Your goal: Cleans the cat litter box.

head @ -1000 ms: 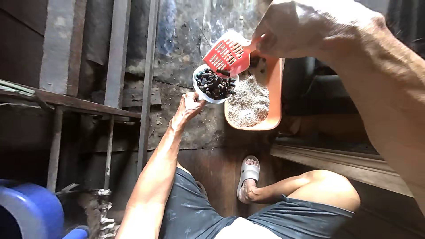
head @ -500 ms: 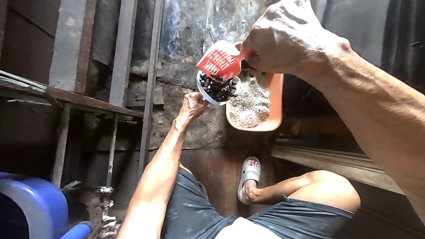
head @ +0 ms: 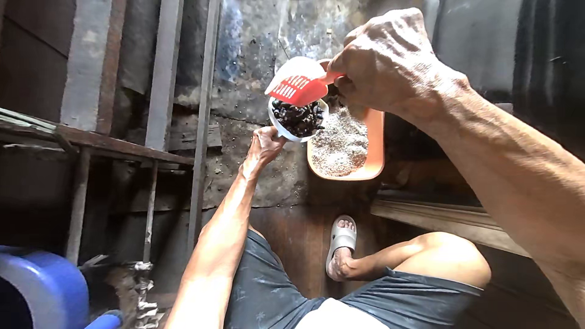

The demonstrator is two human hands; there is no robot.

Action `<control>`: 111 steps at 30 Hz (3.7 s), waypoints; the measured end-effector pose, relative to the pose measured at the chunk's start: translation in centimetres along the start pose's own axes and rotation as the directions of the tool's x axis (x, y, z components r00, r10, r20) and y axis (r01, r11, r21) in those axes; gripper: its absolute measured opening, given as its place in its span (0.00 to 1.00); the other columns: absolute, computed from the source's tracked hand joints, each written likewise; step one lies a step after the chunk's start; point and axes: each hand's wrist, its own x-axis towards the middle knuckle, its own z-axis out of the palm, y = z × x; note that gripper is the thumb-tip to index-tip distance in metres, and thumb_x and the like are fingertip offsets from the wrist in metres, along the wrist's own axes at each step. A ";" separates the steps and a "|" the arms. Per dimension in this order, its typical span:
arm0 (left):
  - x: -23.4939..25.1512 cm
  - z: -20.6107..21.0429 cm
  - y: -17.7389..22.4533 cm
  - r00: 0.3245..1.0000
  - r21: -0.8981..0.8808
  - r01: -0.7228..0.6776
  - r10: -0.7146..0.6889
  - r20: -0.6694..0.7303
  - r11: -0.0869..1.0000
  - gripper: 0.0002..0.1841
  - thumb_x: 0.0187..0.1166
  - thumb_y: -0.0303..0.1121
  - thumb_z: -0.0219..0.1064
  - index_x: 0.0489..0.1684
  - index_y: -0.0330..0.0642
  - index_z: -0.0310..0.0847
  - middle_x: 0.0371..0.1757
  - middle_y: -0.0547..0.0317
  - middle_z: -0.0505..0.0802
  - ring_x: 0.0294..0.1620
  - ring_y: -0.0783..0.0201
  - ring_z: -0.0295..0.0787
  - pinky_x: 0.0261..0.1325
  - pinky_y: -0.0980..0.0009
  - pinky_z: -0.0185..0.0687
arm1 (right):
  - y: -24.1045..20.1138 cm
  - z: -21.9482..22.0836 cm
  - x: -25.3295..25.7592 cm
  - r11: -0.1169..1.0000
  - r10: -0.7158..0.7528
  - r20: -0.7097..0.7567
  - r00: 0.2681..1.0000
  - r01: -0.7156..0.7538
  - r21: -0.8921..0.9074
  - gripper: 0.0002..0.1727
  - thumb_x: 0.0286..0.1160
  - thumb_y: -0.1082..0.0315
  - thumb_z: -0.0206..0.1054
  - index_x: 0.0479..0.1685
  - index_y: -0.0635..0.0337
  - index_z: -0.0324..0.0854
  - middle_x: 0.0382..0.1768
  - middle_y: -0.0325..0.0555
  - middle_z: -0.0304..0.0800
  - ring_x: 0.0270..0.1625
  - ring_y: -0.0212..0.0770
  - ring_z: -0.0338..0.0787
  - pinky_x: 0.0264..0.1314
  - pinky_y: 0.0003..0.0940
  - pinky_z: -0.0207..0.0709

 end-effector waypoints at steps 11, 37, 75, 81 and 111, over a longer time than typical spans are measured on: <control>-1.4 -2.5 -1.3 0.996 0.040 0.090 -0.089 -0.006 0.995 0.14 0.80 0.39 0.70 0.37 0.35 0.89 0.36 0.44 0.93 0.42 0.50 0.91 0.54 0.42 0.81 | 9.4 11.1 -4.3 0.690 0.596 0.197 0.778 -0.622 0.370 0.23 0.86 0.49 0.60 0.52 0.62 0.88 0.53 0.66 0.90 0.60 0.67 0.89 0.60 0.72 0.77; -5.0 -4.7 -0.4 0.989 0.065 0.078 -0.069 -0.133 0.995 0.09 0.77 0.34 0.72 0.44 0.37 0.90 0.40 0.53 0.94 0.42 0.70 0.90 0.54 0.62 0.85 | 6.5 27.6 0.5 0.463 0.542 0.549 0.637 -0.771 0.437 0.23 0.78 0.51 0.68 0.53 0.66 0.86 0.58 0.67 0.89 0.65 0.65 0.87 0.61 0.68 0.76; -7.9 -5.7 0.5 0.989 0.040 0.035 -0.028 -0.146 0.999 0.05 0.77 0.32 0.72 0.42 0.41 0.89 0.34 0.58 0.92 0.32 0.74 0.86 0.40 0.71 0.83 | 8.0 30.4 4.5 0.792 0.507 0.159 0.847 -0.530 0.302 0.18 0.88 0.67 0.52 0.58 0.60 0.88 0.66 0.68 0.83 0.71 0.68 0.80 0.65 0.66 0.71; -7.7 -5.9 1.0 0.990 0.041 0.047 -0.041 -0.136 0.998 0.07 0.78 0.33 0.72 0.44 0.39 0.89 0.37 0.55 0.93 0.37 0.71 0.89 0.47 0.67 0.85 | 8.7 28.8 3.0 0.814 0.453 0.229 0.862 -0.505 0.288 0.18 0.89 0.63 0.53 0.57 0.64 0.87 0.66 0.67 0.83 0.71 0.68 0.81 0.68 0.67 0.71; -6.0 -6.1 0.6 0.986 -0.005 0.048 -0.048 -0.158 0.999 0.09 0.75 0.33 0.73 0.45 0.37 0.90 0.41 0.60 0.94 0.42 0.81 0.89 0.53 0.76 0.85 | 9.0 25.5 1.5 0.764 0.506 0.319 0.801 -0.589 0.265 0.19 0.89 0.65 0.51 0.59 0.67 0.85 0.67 0.65 0.84 0.74 0.67 0.80 0.73 0.68 0.68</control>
